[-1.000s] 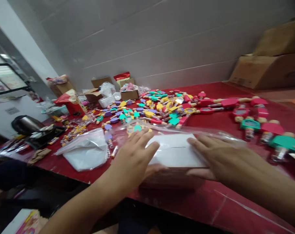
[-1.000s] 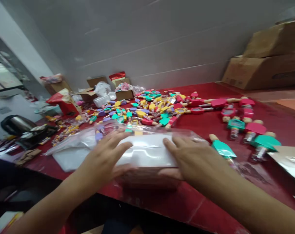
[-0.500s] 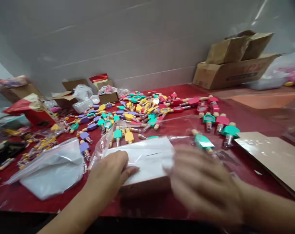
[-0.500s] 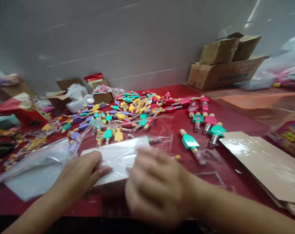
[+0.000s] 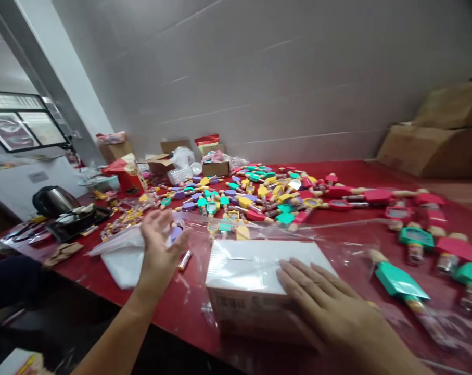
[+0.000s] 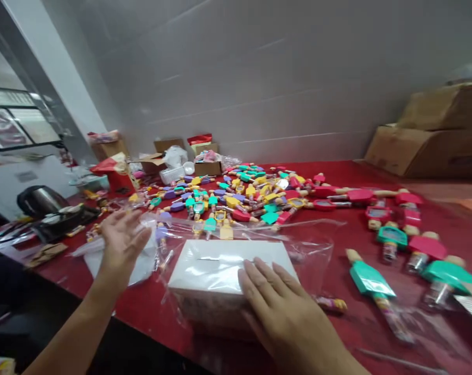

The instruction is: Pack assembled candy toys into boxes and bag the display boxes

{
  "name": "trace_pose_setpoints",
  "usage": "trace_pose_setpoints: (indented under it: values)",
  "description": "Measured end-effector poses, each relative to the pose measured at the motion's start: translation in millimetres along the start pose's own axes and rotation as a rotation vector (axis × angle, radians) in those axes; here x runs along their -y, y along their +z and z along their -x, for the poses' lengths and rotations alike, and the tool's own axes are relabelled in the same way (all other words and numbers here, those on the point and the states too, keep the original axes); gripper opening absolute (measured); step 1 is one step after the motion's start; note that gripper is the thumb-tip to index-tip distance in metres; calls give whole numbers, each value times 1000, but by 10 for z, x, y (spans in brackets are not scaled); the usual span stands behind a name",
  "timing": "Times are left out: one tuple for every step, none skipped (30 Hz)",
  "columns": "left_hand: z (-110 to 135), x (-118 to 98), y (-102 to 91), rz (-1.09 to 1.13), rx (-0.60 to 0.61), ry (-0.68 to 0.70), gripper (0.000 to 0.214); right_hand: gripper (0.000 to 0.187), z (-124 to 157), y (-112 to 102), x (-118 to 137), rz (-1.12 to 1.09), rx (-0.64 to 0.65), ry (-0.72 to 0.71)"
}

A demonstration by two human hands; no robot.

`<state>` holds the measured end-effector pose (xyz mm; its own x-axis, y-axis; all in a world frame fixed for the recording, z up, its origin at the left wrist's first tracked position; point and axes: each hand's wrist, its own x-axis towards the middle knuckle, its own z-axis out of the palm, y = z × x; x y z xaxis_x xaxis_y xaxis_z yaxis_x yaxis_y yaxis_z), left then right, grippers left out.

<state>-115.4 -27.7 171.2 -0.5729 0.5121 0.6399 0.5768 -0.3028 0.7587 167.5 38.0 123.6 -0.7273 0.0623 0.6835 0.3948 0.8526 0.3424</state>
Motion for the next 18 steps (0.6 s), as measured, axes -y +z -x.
trace_pose_setpoints:
  values:
    - [35,19,17,103,98,-160,53,34,-66,-30,19,-3,-4,0]
    - [66,21,41,170,172,-262,45,35,-136,-51,37,-13,-12,-5]
    - [89,8,68,218,203,-300,38,34,-214,-66,56,-38,-23,-11]
    - [102,-15,96,251,193,-288,34,30,-303,-74,75,-85,-43,-18]
    - [108,-45,122,269,149,-249,32,27,-406,-76,97,-151,-71,-30]
    - [109,-79,143,271,101,-211,31,26,-525,-71,119,-229,-99,-48]
    - [110,-113,159,266,65,-184,30,26,-656,-57,142,-302,-105,-70]
    - [114,-144,170,257,39,-163,29,27,-797,-31,162,-355,-108,-101]
    - [120,-171,175,248,27,-144,28,29,-943,4,176,-379,-108,-129]
    - [130,-191,177,248,25,-123,26,30,-1087,47,182,-383,-109,-147]
    - [141,-205,177,265,33,-101,23,29,-1224,93,180,-374,-111,-157]
    - [152,-213,175,297,48,-83,21,28,-1349,135,171,-360,-120,-167]
    - [162,-217,173,336,62,-72,18,27,-1457,168,157,-343,-140,-183]
    - [169,-216,171,367,71,-66,17,26,-1546,188,141,-321,-157,-204]
    - [174,-215,169,386,71,-62,16,26,-1615,193,125,-289,-165,-231]
    - [176,-213,167,390,65,-59,15,26,-1663,185,111,-242,-180,-266]
    - [177,-214,166,385,57,-55,14,27,-1693,167,102,-181,-197,-303]
    - [177,-217,166,377,54,-55,13,28,-1708,144,99,-110,-207,-339]
